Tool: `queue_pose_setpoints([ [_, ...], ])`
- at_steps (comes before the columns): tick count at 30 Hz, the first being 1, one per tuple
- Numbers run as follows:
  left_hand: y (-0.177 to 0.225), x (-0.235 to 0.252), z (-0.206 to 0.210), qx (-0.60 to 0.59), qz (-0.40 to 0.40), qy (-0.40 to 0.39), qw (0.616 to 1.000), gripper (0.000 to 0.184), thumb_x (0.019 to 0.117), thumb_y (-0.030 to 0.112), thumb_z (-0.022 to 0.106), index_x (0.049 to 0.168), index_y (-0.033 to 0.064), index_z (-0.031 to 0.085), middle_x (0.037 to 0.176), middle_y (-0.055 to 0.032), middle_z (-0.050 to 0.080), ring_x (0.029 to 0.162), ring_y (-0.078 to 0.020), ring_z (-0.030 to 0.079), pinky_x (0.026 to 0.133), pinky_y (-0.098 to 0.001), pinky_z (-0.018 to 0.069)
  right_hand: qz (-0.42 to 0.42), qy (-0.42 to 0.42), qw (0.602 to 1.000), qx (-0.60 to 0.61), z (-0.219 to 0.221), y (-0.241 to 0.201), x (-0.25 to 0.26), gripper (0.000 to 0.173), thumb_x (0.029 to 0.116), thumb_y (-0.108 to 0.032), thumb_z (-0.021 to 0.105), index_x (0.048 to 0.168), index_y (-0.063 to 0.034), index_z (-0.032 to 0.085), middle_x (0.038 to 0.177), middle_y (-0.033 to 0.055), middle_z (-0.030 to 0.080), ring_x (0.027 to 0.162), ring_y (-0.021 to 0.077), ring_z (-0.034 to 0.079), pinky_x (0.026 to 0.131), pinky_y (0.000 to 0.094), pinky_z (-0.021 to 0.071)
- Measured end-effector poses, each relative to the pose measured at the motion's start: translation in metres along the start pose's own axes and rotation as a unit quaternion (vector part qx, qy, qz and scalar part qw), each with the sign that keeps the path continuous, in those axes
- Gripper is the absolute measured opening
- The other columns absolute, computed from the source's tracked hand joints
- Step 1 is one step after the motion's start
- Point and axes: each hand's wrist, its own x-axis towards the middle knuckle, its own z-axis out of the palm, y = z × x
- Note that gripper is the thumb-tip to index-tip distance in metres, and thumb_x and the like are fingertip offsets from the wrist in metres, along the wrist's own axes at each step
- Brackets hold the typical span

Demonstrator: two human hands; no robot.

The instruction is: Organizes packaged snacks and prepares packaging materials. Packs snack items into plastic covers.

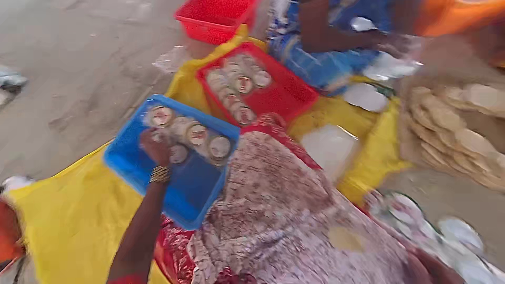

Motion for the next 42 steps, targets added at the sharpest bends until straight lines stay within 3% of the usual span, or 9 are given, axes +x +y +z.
queue_pose_setpoints([
  [5,0.079,-0.034,0.007,-0.215,0.19,0.033,0.957,0.039,0.0989,0.011,0.058,0.133,-0.0075,0.055,0.14,-0.0249,0.055,0.131,-0.0283,0.052,0.104,-0.0382,0.0467,0.029,0.091,0.993,0.076,-0.002,-0.033,-0.012,0.031,0.094,-0.007,0.062,0.115,0.0157,0.064,0.109,0.0158,0.072,0.097,0.0031,0.07,0.089,0.0198,0.0572],
  [9,0.174,-0.112,0.032,-0.363,0.301,-0.182,0.863,0.026,0.1038,0.018,0.057,0.124,0.0037,0.064,0.123,-0.0023,0.066,0.113,-0.0085,0.062,0.098,-0.0326,0.0527,0.034,0.092,0.992,0.076,-0.002,-0.044,-0.026,0.029,0.0945,-0.01,0.061,0.114,0.011,0.067,0.107,0.0117,0.074,0.096,0.0029,0.07,0.09,0.02,0.0574],
  [14,0.261,-0.238,0.066,-0.302,0.438,-0.521,0.668,0.034,0.1015,0.026,0.059,0.123,0.0034,0.07,0.127,-0.0132,0.069,0.125,-0.0256,0.062,0.107,-0.0482,0.0476,0.061,0.122,0.989,0.049,-0.003,-0.037,-0.045,0.03,0.0959,-0.016,0.062,0.116,0.0039,0.071,0.11,0.0127,0.075,0.096,0.0086,0.072,0.082,0.024,0.0596],
  [19,0.275,-0.319,0.088,-0.085,0.532,-0.665,0.517,0.057,0.1011,0.041,0.059,0.147,0.0069,0.051,0.151,-0.0163,0.051,0.142,-0.0342,0.046,0.117,-0.0603,0.03,0.085,0.198,0.976,-0.033,-0.021,-0.02,-0.061,0.032,0.0946,-0.019,0.062,0.116,0.0022,0.073,0.108,0.0151,0.073,0.086,0.0117,0.067,0.077,0.0261,0.0563],
  [22,0.272,-0.329,0.096,-0.086,0.518,-0.665,0.531,0.043,0.1038,0.038,0.055,0.134,0.0084,0.062,0.137,-0.0139,0.062,0.132,-0.0313,0.055,0.114,-0.0562,0.0369,0.109,0.21,0.967,-0.094,-0.022,-0.002,-0.066,0.034,0.0932,-0.02,0.06,0.118,0.0005,0.073,0.11,0.0173,0.071,0.095,0.0223,0.068,0.084,0.0362,0.0568],
  [26,0.299,-0.311,0.121,-0.17,0.501,-0.537,0.657,0.034,0.1038,0.029,0.054,0.122,0.0058,0.071,0.117,-0.0135,0.072,0.111,-0.0332,0.066,0.097,-0.0525,0.0512,0.085,0.199,0.965,-0.146,-0.011,0.013,-0.058,0.035,0.0934,-0.022,0.058,0.114,-0.0002,0.075,0.112,0.0181,0.074,0.109,0.0385,0.066,0.097,0.0547,0.0491],
  [33,0.345,-0.272,0.233,0.054,0.386,-0.544,0.743,0.071,0.103,0.042,0.057,0.158,0.0044,0.033,0.162,-0.0242,0.031,0.15,-0.0416,0.03,0.118,-0.0618,0.0261,0.085,0.188,0.966,-0.158,-0.01,0.013,-0.048,0.04,0.0958,-0.03,0.054,0.115,-0.0029,0.076,0.11,0.0164,0.075,0.104,0.0405,0.068,0.091,0.061,0.0477],
  [38,0.351,-0.279,0.247,0.097,0.4,-0.483,0.773,0.032,0.1014,0.025,0.06,0.127,0.0076,0.068,0.134,-0.0189,0.061,0.128,-0.0376,0.055,0.107,-0.0575,0.0392,0.079,0.186,0.966,-0.161,-0.009,0.021,-0.051,0.041,0.0941,-0.032,0.054,0.114,-0.0048,0.077,0.11,0.0137,0.076,0.103,0.0376,0.069,0.089,0.0603,0.0483],
  [42,0.34,-0.267,0.243,-0.023,0.329,-0.464,0.822,0.027,0.1048,0.02,0.055,0.113,0.0052,0.076,0.119,-0.0174,0.071,0.119,-0.0354,0.062,0.108,-0.0536,0.0407,0.076,0.187,0.966,-0.162,-0.009,0.021,-0.048,0.041,0.0941,-0.032,0.054,0.113,-0.0044,0.077,0.108,0.014,0.076,0.102,0.038,0.069,0.088,0.0596,0.0484],
])
